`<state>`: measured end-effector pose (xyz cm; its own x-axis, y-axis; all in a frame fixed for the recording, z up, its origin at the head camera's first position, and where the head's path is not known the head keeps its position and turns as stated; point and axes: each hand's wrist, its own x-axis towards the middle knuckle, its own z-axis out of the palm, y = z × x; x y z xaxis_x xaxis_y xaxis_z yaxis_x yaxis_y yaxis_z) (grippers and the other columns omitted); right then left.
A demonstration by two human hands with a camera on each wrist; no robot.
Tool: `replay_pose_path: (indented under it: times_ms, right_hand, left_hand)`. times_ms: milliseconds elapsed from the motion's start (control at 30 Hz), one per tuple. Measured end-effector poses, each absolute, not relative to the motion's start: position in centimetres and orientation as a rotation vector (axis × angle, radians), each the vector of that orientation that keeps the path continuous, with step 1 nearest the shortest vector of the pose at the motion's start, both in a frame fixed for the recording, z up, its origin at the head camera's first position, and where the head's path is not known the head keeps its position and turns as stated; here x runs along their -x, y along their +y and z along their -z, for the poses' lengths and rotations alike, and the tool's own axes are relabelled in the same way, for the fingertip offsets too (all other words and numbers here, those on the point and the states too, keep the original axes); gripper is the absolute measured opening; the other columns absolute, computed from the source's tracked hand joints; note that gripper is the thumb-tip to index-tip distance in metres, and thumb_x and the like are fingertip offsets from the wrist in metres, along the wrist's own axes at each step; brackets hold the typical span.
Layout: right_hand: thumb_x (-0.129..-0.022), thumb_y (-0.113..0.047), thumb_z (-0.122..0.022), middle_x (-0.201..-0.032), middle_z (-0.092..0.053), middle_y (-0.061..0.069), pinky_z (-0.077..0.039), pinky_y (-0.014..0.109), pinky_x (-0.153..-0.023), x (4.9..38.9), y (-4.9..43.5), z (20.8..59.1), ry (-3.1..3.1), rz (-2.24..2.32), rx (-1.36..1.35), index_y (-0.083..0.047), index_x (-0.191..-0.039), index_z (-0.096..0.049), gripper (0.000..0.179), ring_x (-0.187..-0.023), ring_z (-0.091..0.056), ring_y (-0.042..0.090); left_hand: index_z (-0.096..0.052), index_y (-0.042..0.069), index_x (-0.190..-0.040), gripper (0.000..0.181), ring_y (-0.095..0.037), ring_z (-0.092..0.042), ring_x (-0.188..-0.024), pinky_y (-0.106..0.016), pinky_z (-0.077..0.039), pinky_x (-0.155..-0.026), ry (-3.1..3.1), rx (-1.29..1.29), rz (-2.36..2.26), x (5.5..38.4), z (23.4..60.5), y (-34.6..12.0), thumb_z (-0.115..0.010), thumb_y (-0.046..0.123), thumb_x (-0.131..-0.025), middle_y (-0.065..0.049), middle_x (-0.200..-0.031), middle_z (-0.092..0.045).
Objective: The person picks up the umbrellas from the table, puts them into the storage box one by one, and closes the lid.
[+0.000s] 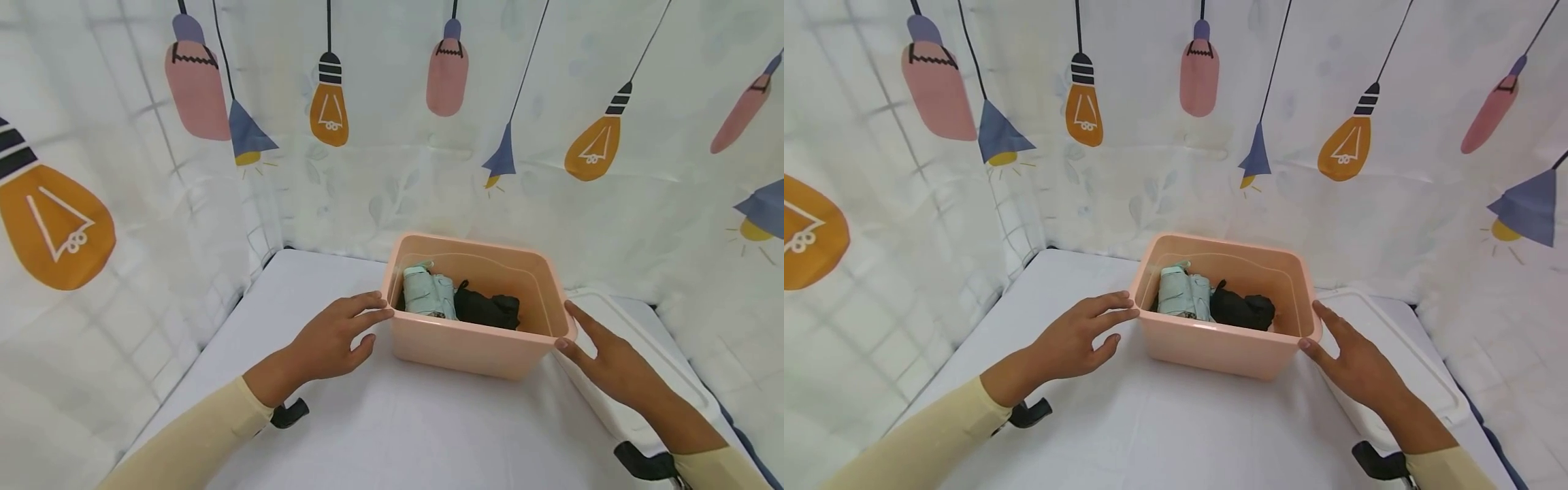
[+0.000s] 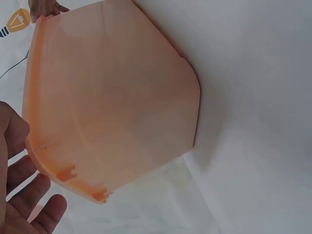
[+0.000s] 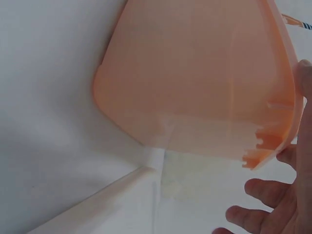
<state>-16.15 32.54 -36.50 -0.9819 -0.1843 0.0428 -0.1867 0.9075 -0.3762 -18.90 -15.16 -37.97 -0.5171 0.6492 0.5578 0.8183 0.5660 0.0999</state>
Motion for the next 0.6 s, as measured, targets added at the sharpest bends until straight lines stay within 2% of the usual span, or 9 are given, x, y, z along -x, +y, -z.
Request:
replay_pose_path:
  times_ms: [167,300,433,600]
  right_hand:
    - [-0.104,-0.052,-0.053,-0.153,-0.037,0.035,-0.041,0.078,-0.087,16.3,33.6,36.7,-3.045,-0.643,-0.295,-0.022,-0.166,-0.011,0.081,-0.129,-0.043,0.061]
    - [-0.106,-0.047,-0.053,-0.148,-0.045,0.032,-0.043,0.074,-0.091,16.7,35.1,37.4,-3.000,-0.692,-0.296,-0.013,-0.165,-0.017,0.078,-0.128,-0.048,0.057]
    - [-0.105,-0.051,-0.052,-0.147,-0.046,0.032,-0.046,0.072,-0.088,17.5,36.6,38.1,-3.010,-0.681,-0.234,-0.006,-0.163,-0.021,0.080,-0.127,-0.048,0.055]
    - [-0.101,-0.057,-0.057,-0.143,-0.046,0.038,-0.048,0.071,-0.082,18.5,38.3,39.2,-3.064,-0.597,-0.135,0.003,-0.158,-0.027,0.087,-0.124,-0.048,0.057]
  left_hand:
    - [-0.066,0.012,-0.136,0.047,-0.024,-0.055,-0.131,-0.044,-0.050,-0.100,-2.349,1.173,0.491,18.8,38.0,-15.2,-0.070,0.006,-0.089,-0.005,-0.140,-0.057]
    - [-0.065,0.013,-0.137,0.049,-0.024,-0.054,-0.133,-0.045,-0.050,-0.101,-2.352,1.168,0.483,18.8,38.1,-15.3,-0.070,0.007,-0.089,-0.007,-0.140,-0.058]
    - [-0.065,0.014,-0.137,0.049,-0.024,-0.054,-0.133,-0.044,-0.050,-0.100,-2.348,1.167,0.478,18.8,38.2,-15.3,-0.069,0.008,-0.089,-0.007,-0.140,-0.058]
    - [-0.065,0.013,-0.137,0.048,-0.024,-0.054,-0.133,-0.044,-0.050,-0.101,-2.336,1.175,0.492,18.9,38.1,-15.2,-0.068,0.008,-0.090,-0.007,-0.140,-0.058]
